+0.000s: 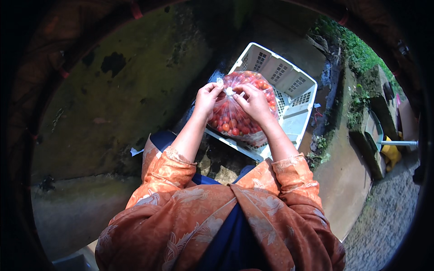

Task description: The person picks up a crate containing a plastic bag of cherry tomatoes, then ties the bag closed by hand. The person adjusts the bag and secures the knot before placing the bag back into the crate.

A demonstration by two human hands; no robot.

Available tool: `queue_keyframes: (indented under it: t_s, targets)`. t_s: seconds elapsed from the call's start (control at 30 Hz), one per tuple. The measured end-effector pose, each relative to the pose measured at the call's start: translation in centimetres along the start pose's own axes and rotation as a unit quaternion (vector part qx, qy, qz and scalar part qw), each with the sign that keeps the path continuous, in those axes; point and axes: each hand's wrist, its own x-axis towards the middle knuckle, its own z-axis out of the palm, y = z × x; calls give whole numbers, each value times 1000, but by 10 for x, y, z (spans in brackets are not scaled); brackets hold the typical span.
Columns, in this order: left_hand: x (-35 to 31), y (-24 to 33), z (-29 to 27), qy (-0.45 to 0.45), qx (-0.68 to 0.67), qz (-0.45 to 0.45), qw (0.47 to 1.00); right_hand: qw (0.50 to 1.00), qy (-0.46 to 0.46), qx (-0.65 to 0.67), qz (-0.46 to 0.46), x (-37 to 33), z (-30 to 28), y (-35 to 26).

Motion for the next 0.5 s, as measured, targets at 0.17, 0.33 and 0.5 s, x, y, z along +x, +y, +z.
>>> queue_keyframes:
  t_s: [0.17,0.33,0.5]
  targets:
    - [-4,-10,-3,-5,-35,30,999,996,6,-79,44,-6,18,5]
    - [-4,-18,-4,-36,-94,47,994,982,-11,115,150,-3,13,17]
    - [0,-19,-4,-61,-133,18,989,997,-50,-50,44,5,10,25]
